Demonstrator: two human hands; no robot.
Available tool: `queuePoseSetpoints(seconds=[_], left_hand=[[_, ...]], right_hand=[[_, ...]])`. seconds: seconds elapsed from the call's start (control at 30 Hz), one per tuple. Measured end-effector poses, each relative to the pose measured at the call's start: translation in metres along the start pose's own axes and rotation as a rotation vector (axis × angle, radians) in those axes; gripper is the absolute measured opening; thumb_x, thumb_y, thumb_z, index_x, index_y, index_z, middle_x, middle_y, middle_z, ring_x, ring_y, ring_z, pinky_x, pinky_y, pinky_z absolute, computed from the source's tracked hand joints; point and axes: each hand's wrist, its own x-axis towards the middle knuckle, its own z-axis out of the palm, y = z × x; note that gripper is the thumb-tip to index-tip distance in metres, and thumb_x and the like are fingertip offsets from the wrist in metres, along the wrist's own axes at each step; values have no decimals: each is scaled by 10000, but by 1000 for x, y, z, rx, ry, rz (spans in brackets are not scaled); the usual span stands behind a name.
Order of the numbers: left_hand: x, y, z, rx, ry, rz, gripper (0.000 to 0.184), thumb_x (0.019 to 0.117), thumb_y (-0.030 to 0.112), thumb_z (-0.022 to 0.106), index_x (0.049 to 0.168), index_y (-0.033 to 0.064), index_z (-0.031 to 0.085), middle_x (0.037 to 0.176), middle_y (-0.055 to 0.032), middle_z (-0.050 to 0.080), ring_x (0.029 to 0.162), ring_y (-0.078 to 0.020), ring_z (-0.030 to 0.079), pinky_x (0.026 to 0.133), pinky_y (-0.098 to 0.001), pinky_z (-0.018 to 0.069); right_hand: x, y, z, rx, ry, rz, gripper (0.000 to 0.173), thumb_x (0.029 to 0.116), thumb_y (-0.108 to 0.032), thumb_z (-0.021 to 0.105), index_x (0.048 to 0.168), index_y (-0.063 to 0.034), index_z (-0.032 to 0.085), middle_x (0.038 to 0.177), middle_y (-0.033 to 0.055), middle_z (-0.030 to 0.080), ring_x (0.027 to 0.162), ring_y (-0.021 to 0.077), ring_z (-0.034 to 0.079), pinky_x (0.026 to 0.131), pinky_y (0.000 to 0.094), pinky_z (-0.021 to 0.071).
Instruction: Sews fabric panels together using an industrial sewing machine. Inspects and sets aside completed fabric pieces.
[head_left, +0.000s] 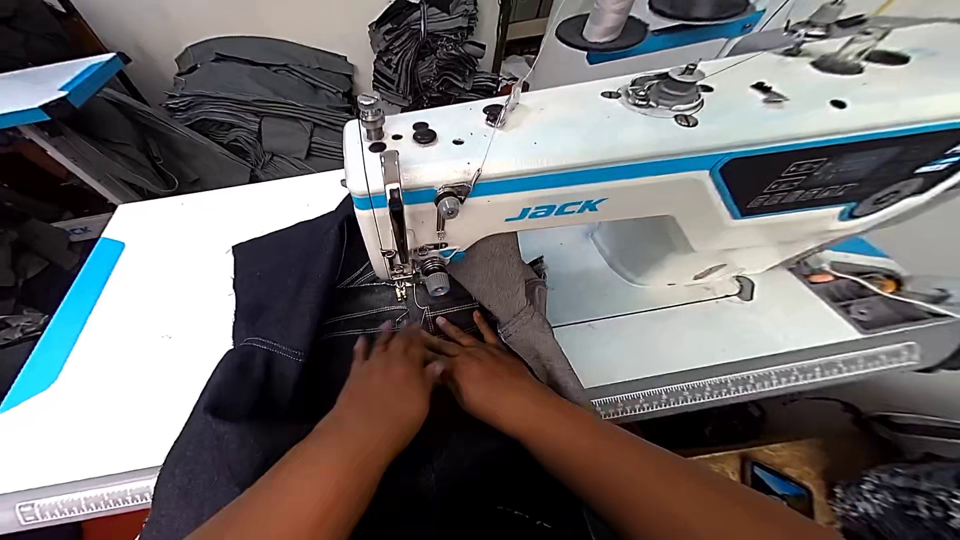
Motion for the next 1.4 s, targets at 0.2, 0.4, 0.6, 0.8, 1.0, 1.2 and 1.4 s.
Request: queuePoseSetpoints(seconds=[0.2, 0.4, 0.6, 0.8, 1.0, 1.2, 1.4], left_hand=[[32, -33, 28, -57, -72, -38, 768, 1032, 573, 464, 1666, 282, 143, 1744, 56, 35, 1601, -284, -92, 1147, -772, -77], [46, -41, 21, -53, -28, -39, 821, 1001, 566, 531, 1664, 243, 170, 1744, 6, 71, 1602, -329, -51, 1168, -752, -41], [68, -52, 8, -47, 30, -12, 791, 1006, 544, 532, 1653, 205, 230, 1739, -24, 116, 1602, -343, -8, 1179, -741, -18], [96, -60, -8, -18, 16, -25, 754, 1031, 536, 492, 1628, 121, 292, 1710, -122, 210, 1597, -373, 18, 1180, -739, -32], [76, -43, -10, 3, -65, -99, 1075, 904, 576, 704, 1663, 110, 101, 1735, -142, -22, 1570, -462, -95, 1113, -834, 8], [-23, -41, 26, 26, -333, -184, 1120, 872, 702, 629, 1667, 261, -24, 1720, -60, -188, 1551, -447, -199, 1120, -825, 18], [4, -20, 35, -59, 8, -50, 867, 984, 571, 574, 1663, 199, 184, 1739, -52, 108, 1589, -410, -15, 1107, -835, -21]], right_hand=[[-3, 9, 3, 91, 32, 4, 413, 1089, -202, 494, 1494, -155, 561, 1612, 1, 454, 1567, 283, 266, 1247, 637, 106], [14, 17, -7, 123, 7, 6, 409, 1092, -189, 490, 1491, -141, 562, 1621, 22, 438, 1577, 298, 232, 1246, 632, 67], [38, 24, -14, 114, 60, -22, 388, 1088, -175, 494, 1458, -115, 595, 1594, 59, 475, 1548, 338, 300, 1230, 664, 82], [63, 34, -25, 155, 125, -40, 357, 1069, -125, 527, 1401, -53, 635, 1543, 147, 521, 1522, 401, 333, 1235, 651, 107], [58, 21, -53, -12, -172, 87, 672, 1010, -274, 665, 1587, -79, 381, 1665, 173, 312, 1565, 440, 163, 1234, 613, 195], [-31, 18, -27, -24, -400, 66, 598, 1059, -419, 536, 1617, -353, 331, 1740, -11, 129, 1598, 386, -6, 1176, 765, 71], [-22, -12, -20, 8, -254, 108, 682, 1020, -540, 549, 1600, -215, 397, 1708, 23, 261, 1582, 414, 126, 1135, 822, 70]])
